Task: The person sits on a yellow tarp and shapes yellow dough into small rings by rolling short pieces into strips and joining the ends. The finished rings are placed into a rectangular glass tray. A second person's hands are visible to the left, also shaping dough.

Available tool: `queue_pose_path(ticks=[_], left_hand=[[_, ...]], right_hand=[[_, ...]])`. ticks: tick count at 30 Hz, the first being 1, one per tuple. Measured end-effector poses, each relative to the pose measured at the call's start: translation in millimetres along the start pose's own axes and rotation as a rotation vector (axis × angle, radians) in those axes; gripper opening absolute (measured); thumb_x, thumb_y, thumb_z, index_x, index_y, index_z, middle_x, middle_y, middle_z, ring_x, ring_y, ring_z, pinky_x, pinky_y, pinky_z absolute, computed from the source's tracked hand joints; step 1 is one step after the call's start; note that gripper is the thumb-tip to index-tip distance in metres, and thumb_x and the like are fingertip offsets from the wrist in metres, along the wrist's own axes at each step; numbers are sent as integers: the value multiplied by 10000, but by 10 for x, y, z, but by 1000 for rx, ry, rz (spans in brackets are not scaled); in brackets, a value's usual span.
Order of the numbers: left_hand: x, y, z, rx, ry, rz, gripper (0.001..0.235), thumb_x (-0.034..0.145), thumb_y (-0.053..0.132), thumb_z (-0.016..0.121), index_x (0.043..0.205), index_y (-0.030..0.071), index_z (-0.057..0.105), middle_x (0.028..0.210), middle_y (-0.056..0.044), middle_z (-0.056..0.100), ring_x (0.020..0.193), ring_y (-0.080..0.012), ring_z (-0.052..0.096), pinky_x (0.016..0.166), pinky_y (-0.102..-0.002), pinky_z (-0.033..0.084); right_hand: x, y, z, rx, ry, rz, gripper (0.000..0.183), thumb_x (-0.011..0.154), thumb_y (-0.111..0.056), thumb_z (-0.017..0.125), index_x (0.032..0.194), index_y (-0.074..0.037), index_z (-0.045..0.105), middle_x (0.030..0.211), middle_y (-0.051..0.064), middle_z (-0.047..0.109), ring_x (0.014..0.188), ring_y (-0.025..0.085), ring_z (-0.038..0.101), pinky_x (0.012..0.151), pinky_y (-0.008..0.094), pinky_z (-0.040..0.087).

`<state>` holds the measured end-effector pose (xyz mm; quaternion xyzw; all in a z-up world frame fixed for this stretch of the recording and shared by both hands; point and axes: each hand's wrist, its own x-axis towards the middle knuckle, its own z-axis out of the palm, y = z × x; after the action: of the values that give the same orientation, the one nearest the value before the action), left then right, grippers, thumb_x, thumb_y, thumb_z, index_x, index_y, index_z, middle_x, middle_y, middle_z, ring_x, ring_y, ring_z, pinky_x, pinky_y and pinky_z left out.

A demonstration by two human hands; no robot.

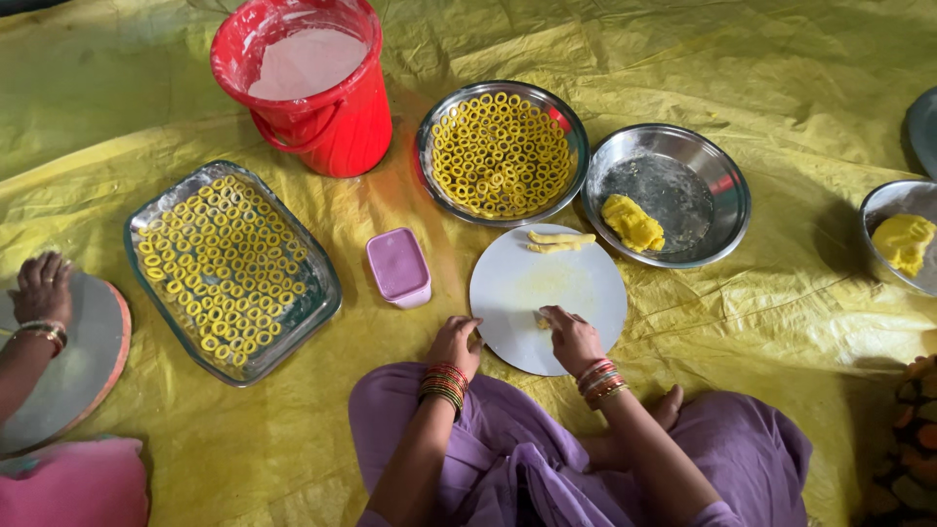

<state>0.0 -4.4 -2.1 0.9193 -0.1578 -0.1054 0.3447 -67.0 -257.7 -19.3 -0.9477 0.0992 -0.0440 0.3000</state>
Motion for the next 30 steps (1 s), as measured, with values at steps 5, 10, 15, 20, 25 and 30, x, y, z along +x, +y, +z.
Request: queue_pose_path(ticks=[5,10,15,20,25,30], left_hand=[[1,13,7,-13,-18,-48,391,858,184,748,1244,175,689,1301,-28,644,1169,-248,629,987,-371,520],[48,-11,42,-27,-8,-101,335,888,218,725,1221,190,701,1289,-16,656,1147,-238,645,977,-372,527],[81,-103,102,-83,-60,-166,327,901,241,705,1224,196,685,1279,-26,651,1076,-241,681,954,-369,542],[129,-130,173,-58,30,-102,294,882,245,730,1169,181,722,1232,-53,674,1103,-270,662,952,-390,536],[141,-160,178,-93,10,-143,261,903,259,712,1154,186,724,1223,-52,680,1109,-273,662,948,-395,541],[157,-97,117,-112,26,-134,246,881,258,725,1116,187,736,1198,-53,688,1103,-274,667,950,-394,542]], right_hand=[[138,-26,-276,-45,27,169,376,1003,-116,517,1343,-230,631,1259,97,730,1002,262,736,900,401,612],[103,-481,-15,-570,-38,-16,767,942,-331,625,1529,16,273,1619,236,261,1504,390,231,1189,528,275],[-389,-775,299,-479,-471,128,1078,961,-703,427,1593,31,-47,1670,244,-108,1561,387,-96,1261,512,33],[302,-445,224,-466,-163,248,1101,942,-781,351,1595,26,-17,1691,244,-64,1570,363,-56,1253,543,28],[347,-408,344,-441,-115,356,1165,904,-833,326,1598,40,-12,1683,261,-48,1565,366,-44,1259,495,26],[7,-493,459,-481,-260,294,1186,884,-849,324,1598,34,-19,1680,259,-27,1565,366,-25,1262,480,23]])
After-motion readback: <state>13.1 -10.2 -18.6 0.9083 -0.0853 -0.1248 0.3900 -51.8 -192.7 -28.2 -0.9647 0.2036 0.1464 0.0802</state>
